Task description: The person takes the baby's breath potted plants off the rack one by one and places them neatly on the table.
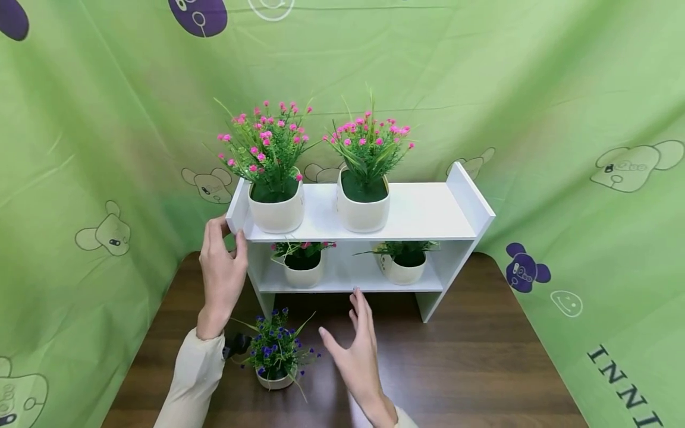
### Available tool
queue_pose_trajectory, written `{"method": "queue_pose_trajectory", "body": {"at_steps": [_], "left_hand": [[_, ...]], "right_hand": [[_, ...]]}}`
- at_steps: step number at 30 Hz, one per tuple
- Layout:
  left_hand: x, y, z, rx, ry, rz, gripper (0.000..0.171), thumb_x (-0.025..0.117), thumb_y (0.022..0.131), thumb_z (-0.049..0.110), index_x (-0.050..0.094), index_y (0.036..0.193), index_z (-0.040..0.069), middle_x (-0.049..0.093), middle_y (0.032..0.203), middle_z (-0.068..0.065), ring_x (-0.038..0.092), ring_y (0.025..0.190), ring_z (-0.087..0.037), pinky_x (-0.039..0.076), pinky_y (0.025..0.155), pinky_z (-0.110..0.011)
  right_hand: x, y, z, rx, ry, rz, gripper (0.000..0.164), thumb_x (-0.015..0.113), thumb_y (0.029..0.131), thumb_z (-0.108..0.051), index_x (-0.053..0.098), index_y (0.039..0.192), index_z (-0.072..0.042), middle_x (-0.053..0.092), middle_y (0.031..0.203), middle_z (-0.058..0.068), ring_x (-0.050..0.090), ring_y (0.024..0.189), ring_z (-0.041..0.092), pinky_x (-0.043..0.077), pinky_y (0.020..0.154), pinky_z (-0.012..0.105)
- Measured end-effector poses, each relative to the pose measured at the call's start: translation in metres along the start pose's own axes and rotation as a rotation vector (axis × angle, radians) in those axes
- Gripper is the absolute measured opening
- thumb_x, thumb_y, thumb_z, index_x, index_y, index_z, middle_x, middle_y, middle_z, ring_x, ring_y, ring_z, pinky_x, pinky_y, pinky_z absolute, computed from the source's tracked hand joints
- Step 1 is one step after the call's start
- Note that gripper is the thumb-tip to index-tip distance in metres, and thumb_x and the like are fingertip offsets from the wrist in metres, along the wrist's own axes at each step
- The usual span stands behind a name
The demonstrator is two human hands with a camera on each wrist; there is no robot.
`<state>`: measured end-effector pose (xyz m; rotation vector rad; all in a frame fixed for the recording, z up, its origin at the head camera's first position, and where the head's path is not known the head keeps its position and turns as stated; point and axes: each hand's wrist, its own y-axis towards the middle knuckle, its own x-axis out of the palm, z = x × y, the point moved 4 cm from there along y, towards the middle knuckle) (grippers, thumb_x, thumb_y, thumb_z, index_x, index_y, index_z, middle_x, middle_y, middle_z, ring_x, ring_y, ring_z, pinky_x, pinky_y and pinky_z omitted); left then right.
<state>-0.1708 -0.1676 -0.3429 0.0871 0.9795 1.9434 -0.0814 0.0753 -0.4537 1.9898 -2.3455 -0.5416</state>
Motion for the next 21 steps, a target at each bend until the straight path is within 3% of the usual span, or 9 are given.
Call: {"method": "queue_pose_trajectory", "body": {"at_steps": [6,13,17,21], "left_hand": [[0.0,-0.001,0.0,-0.003,0.001,-0.022,0.031,0.058,0.102,-0.004,0.053,0.131,-0.01,0.06,0.12,-0.028,0.067,0.105,-0.039,0.06,0.069,-0.023],[0.001,0.0,-0.001,-0.008,-0.021,-0.018,0.039,0.06,0.097,-0.007,0.051,0.135,-0.008,0.059,0.119,-0.028,0.065,0.101,-0.037,0.048,0.067,-0.006],[0.001,0.0,-0.002,-0.026,-0.019,-0.033,0.043,0.06,0.097,-0.008,0.048,0.138,-0.005,0.06,0.118,-0.028,0.065,0.099,-0.038,0.05,0.068,-0.009],[0.0,0.0,-0.002,-0.021,-0.012,-0.04,0.045,0.06,0.097,-0.008,0.047,0.14,-0.003,0.06,0.118,-0.027,0.065,0.099,-0.038,0.053,0.068,-0.016]], "right_hand": [[-0.021,0.02,-0.035,-0.19,-0.013,0.047,0.098,0.086,0.087,-0.001,0.028,0.166,-0.005,0.036,0.166,0.018,0.039,0.151,0.028,0.032,0.123,0.028],[-0.043,0.051,-0.07,-0.378,-0.018,0.112,0.095,0.083,0.085,0.009,0.031,0.164,-0.001,0.037,0.165,0.018,0.04,0.151,0.031,0.034,0.122,0.03],[-0.053,0.069,-0.081,-0.398,-0.033,0.15,0.093,0.082,0.086,0.008,0.031,0.164,-0.001,0.036,0.165,0.016,0.038,0.152,0.029,0.032,0.124,0.031],[-0.063,0.084,-0.089,-0.361,-0.027,0.173,0.092,0.082,0.088,0.004,0.031,0.165,-0.002,0.036,0.166,0.015,0.035,0.153,0.027,0.028,0.126,0.032]]}}
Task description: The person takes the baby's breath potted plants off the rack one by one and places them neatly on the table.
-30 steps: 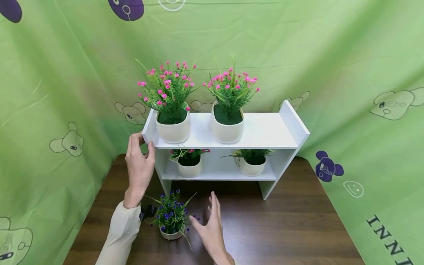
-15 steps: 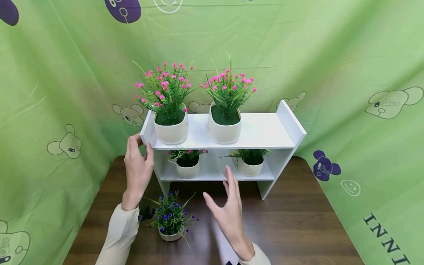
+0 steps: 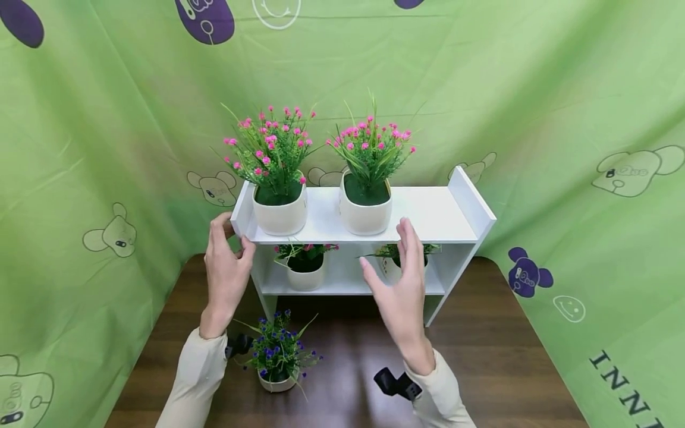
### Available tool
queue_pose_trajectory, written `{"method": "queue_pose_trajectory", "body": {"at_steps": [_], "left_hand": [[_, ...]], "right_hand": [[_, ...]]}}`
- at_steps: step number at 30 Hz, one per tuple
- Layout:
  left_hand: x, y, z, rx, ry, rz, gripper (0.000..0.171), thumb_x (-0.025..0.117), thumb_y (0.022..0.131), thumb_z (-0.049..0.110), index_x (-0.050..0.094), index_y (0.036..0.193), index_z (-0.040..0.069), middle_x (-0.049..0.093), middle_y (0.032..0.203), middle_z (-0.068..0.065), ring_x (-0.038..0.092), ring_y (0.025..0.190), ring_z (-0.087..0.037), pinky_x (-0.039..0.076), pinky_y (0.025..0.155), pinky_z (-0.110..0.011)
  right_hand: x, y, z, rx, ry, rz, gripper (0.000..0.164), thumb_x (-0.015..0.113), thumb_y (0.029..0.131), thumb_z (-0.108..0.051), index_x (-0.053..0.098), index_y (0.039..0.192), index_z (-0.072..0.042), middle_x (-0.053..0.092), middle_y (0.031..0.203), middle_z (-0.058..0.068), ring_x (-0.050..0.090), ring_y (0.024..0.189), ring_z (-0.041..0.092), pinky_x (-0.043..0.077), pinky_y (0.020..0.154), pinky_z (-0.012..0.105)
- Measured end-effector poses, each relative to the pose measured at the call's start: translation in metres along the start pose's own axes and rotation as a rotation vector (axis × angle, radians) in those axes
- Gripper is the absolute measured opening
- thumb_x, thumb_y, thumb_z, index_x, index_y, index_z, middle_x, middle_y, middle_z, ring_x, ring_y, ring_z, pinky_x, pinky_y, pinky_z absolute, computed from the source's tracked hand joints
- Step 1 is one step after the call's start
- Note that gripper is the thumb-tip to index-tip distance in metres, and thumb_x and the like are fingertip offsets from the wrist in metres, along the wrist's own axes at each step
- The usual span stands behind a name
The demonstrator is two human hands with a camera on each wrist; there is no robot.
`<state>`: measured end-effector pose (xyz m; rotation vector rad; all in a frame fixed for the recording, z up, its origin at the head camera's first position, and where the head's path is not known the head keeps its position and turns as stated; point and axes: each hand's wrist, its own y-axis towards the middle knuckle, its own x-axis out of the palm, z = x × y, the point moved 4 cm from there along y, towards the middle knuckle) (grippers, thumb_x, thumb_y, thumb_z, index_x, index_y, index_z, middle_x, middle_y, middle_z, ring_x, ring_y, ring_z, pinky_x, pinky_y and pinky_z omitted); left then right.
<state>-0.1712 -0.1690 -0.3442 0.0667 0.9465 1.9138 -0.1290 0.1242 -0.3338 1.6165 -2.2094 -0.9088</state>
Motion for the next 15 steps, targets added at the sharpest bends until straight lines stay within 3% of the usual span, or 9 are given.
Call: {"method": "queue_pose_trajectory", "body": {"at_steps": [6,12,15], "left_hand": [[-0.001,0.0,0.001,0.025,0.007,0.006,0.047,0.06,0.096,-0.009,0.046,0.14,-0.002,0.059,0.12,-0.029,0.065,0.098,-0.039,0.053,0.066,-0.018],[-0.001,0.0,0.001,0.023,0.0,0.008,0.048,0.06,0.095,-0.009,0.047,0.14,-0.001,0.058,0.119,-0.028,0.064,0.1,-0.037,0.064,0.067,-0.042],[-0.001,0.0,0.001,0.008,-0.01,0.003,0.049,0.06,0.094,-0.009,0.046,0.141,0.0,0.058,0.12,-0.027,0.063,0.104,-0.035,0.065,0.069,-0.049]], "right_hand": [[-0.005,0.031,0.004,0.086,0.023,-0.061,0.096,0.084,0.09,-0.005,0.026,0.166,-0.003,0.029,0.17,0.012,0.029,0.156,0.021,0.025,0.127,0.028],[-0.002,0.059,0.013,0.181,0.032,-0.164,0.103,0.086,0.089,-0.013,0.02,0.168,-0.003,0.025,0.172,0.012,0.027,0.157,0.022,0.025,0.127,0.029],[0.0,0.067,0.016,0.211,0.044,-0.205,0.105,0.086,0.089,-0.015,0.018,0.168,-0.002,0.022,0.173,0.013,0.025,0.158,0.024,0.024,0.127,0.03]]}}
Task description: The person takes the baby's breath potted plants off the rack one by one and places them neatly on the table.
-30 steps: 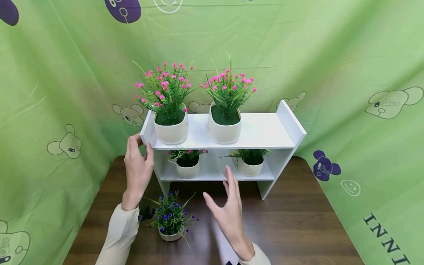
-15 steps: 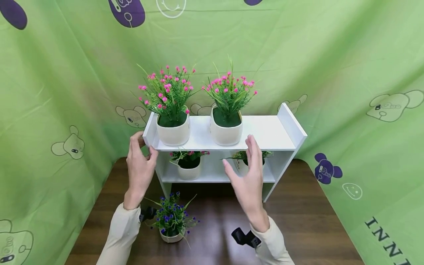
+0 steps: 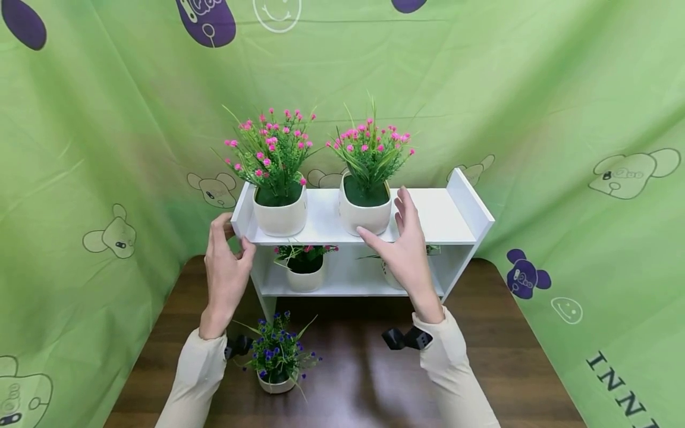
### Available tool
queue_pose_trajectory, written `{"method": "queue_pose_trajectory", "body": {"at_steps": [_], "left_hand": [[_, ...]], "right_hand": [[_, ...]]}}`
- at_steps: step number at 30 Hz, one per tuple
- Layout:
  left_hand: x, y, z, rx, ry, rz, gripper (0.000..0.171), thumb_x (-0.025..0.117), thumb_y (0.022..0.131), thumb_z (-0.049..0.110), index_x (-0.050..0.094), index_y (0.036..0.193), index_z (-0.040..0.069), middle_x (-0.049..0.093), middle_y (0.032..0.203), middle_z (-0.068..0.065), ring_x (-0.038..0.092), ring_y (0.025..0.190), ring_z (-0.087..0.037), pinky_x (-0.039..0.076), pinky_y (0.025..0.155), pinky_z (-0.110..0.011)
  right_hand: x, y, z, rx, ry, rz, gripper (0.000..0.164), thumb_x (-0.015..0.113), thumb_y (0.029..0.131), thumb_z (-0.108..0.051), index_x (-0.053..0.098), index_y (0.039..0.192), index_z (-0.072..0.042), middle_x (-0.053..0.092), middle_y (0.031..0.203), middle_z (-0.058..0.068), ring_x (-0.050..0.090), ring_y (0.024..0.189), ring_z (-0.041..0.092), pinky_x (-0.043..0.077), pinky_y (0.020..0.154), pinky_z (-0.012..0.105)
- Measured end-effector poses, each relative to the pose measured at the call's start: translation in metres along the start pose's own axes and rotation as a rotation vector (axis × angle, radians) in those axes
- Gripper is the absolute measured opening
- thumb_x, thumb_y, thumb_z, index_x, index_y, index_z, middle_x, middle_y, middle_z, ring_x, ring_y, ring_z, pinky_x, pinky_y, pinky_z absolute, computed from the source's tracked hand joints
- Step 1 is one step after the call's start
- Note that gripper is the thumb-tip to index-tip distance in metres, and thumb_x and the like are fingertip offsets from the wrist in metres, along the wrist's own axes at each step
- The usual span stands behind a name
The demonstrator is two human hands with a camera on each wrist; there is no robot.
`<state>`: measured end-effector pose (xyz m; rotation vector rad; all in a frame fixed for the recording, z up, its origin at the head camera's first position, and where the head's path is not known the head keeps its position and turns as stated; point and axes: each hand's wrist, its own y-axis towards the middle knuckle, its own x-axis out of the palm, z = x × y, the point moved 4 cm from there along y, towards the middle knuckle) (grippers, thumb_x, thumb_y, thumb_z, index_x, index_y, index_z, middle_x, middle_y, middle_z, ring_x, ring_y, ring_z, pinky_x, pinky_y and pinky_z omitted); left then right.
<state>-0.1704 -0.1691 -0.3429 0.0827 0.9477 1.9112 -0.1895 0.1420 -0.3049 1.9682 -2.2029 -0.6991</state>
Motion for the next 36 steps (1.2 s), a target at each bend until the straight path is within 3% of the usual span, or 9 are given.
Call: {"method": "queue_pose_trajectory", "body": {"at_steps": [11,23,30,36], "left_hand": [[0.0,0.0,0.001,-0.026,-0.019,-0.023,0.051,0.059,0.095,-0.009,0.044,0.142,0.0,0.056,0.126,-0.03,0.061,0.113,-0.039,0.065,0.072,-0.055],[0.0,0.0,0.0,-0.03,-0.014,-0.033,0.051,0.058,0.096,-0.009,0.043,0.143,0.001,0.056,0.128,-0.029,0.061,0.115,-0.04,0.065,0.072,-0.055],[0.0,0.0,-0.002,-0.021,-0.011,-0.025,0.051,0.058,0.095,-0.01,0.043,0.143,0.001,0.057,0.126,-0.029,0.062,0.111,-0.039,0.065,0.072,-0.055],[0.001,0.001,-0.001,-0.01,-0.012,-0.018,0.051,0.058,0.095,-0.011,0.044,0.142,0.001,0.057,0.125,-0.029,0.063,0.106,-0.041,0.064,0.07,-0.054]], "right_hand": [[0.009,0.015,0.005,0.014,0.027,-0.067,0.112,0.088,0.087,-0.016,0.013,0.169,-0.005,0.016,0.175,0.012,0.018,0.159,0.017,0.021,0.128,0.031],[0.009,0.018,0.007,0.018,0.064,-0.064,0.108,0.087,0.089,-0.011,0.014,0.168,0.0,0.018,0.174,0.019,0.02,0.159,0.02,0.021,0.129,0.032],[0.01,0.018,0.007,-0.006,-0.084,-0.065,0.096,0.086,0.091,-0.017,0.028,0.166,-0.004,0.04,0.165,0.016,0.043,0.148,0.026,0.035,0.124,0.041],[0.011,0.017,0.006,-0.039,-0.133,-0.039,0.093,0.084,0.092,-0.016,0.029,0.165,-0.002,0.045,0.162,0.018,0.048,0.144,0.03,0.039,0.121,0.045]]}}
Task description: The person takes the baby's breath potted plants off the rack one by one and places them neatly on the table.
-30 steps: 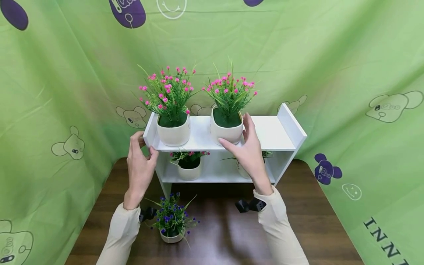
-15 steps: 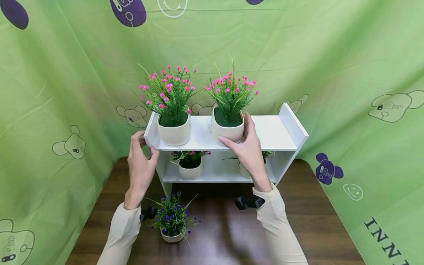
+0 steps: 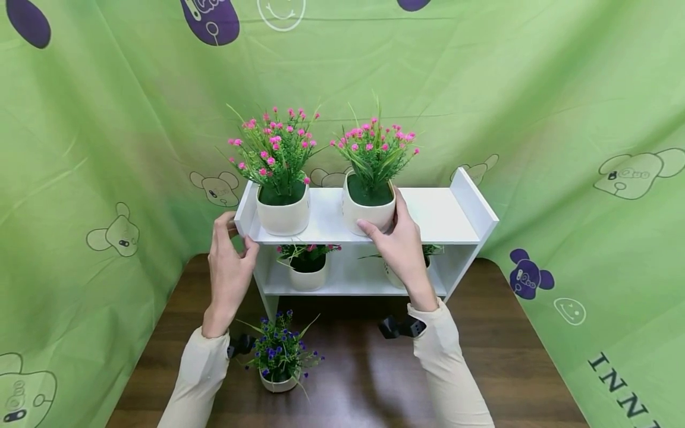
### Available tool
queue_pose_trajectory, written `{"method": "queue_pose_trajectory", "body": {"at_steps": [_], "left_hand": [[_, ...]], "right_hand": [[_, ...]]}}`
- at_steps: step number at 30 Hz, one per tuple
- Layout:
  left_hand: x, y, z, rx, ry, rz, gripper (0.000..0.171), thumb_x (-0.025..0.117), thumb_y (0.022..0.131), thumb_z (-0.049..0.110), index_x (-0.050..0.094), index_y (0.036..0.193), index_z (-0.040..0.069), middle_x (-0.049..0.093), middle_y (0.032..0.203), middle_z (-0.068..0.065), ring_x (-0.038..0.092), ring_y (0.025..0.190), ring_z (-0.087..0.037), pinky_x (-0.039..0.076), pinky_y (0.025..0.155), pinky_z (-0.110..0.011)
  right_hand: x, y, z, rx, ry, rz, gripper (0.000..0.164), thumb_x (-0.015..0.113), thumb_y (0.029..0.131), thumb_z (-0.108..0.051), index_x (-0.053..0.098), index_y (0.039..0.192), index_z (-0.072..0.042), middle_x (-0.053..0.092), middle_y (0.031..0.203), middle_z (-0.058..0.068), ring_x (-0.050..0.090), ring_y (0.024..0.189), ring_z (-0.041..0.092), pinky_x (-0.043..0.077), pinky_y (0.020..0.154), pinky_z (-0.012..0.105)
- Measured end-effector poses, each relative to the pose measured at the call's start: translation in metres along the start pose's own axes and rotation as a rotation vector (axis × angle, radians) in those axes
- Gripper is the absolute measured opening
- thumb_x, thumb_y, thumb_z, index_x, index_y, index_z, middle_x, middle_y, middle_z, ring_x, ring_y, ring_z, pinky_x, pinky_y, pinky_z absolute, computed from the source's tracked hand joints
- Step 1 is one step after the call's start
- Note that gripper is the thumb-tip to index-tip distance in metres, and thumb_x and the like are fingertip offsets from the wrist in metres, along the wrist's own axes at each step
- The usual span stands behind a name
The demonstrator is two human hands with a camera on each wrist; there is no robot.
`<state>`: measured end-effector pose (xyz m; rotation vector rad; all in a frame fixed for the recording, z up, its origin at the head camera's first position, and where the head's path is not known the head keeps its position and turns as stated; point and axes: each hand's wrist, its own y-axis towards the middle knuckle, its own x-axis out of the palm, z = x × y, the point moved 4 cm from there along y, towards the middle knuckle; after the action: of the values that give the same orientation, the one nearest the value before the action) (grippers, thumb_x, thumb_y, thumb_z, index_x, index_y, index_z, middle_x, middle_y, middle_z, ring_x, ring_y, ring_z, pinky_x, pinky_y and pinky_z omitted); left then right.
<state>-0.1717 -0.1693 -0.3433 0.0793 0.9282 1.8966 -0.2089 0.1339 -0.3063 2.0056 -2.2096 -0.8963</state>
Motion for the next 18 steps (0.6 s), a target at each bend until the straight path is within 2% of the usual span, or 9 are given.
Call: {"method": "queue_pose_trajectory", "body": {"at_steps": [9,18], "left_hand": [[0.002,-0.002,0.001,-0.023,-0.004,-0.022,0.05,0.058,0.096,-0.009,0.044,0.143,0.0,0.056,0.126,-0.029,0.063,0.105,-0.038,0.064,0.072,-0.054],[0.0,0.0,-0.001,-0.017,-0.002,0.0,0.05,0.058,0.095,-0.011,0.044,0.142,0.0,0.057,0.126,-0.029,0.063,0.105,-0.041,0.065,0.072,-0.056]], "right_hand": [[-0.006,-0.008,0.0,-0.036,0.005,0.113,0.089,0.086,0.09,-0.014,0.037,0.162,-0.001,0.053,0.155,0.02,0.054,0.138,0.029,0.044,0.118,0.043],[-0.019,-0.022,-0.007,-0.066,0.043,0.134,0.089,0.086,0.09,-0.012,0.037,0.162,0.0,0.049,0.158,0.018,0.051,0.143,0.027,0.042,0.119,0.04]]}}
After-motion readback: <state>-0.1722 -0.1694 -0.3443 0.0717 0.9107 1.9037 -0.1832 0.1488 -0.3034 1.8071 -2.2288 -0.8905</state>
